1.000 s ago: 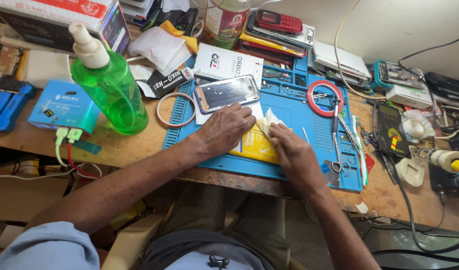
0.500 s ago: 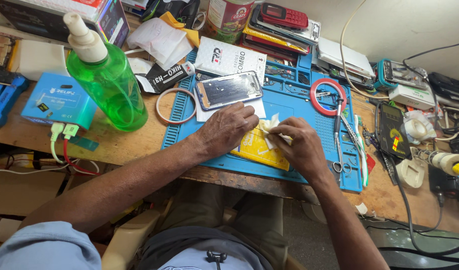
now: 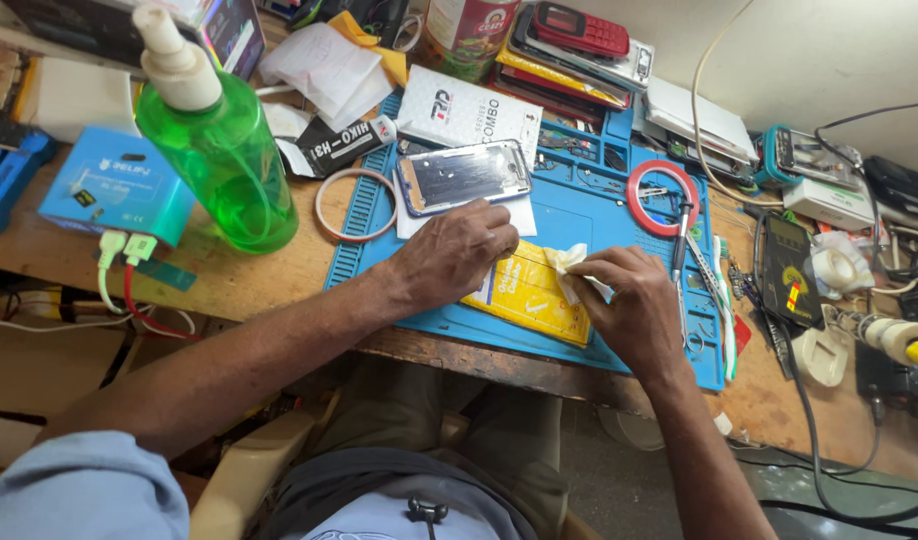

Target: The person wipes a yellow battery pack with a white cloth, then uses a metal tool to scrape or clean the surface. The person repeats the wiping and scraping actions on the same battery pack.

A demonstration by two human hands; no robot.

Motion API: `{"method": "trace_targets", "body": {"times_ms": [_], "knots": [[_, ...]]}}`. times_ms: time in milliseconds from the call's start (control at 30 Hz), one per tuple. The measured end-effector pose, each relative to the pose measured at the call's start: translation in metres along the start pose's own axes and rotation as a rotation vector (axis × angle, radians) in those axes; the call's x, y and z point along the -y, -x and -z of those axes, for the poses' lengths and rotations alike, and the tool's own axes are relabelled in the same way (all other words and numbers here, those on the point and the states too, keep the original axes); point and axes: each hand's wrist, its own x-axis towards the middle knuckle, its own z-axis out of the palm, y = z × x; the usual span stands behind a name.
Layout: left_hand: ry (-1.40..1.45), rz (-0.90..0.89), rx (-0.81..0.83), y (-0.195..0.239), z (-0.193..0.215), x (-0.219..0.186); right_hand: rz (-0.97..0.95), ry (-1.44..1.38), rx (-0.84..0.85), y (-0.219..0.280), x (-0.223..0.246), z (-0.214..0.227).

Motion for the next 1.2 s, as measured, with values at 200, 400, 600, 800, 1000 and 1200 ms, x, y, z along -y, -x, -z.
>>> {"method": "trace_targets", "body": {"times_ms": [200,400,600,800,1000,1200], "knots": [[0.056,-0.106,-0.051,-0.004,-0.005,-0.009,0.129,-0.054,-0.030,0.005,-0.002,-0.007],[0.020,-0.072,-0.046,0.001,0.002,0.000,-0.015,0.014,-0.002,0.002,0.003,0.007],[0.063,-0.080,0.007,-0.004,-0.002,-0.009,0.096,-0.056,-0.006,0.006,-0.001,-0.001],[0.007,-0.044,0.017,0.000,0.003,-0.003,-0.012,0.047,0.006,0.008,-0.006,0.003],[0.059,-0.026,0.052,-0.003,0.000,-0.005,0.094,-0.025,0.022,0.005,-0.003,0.000],[0.068,-0.034,0.053,-0.002,-0.001,-0.003,0.024,-0.062,-0.005,0.003,-0.003,0.006]]}}
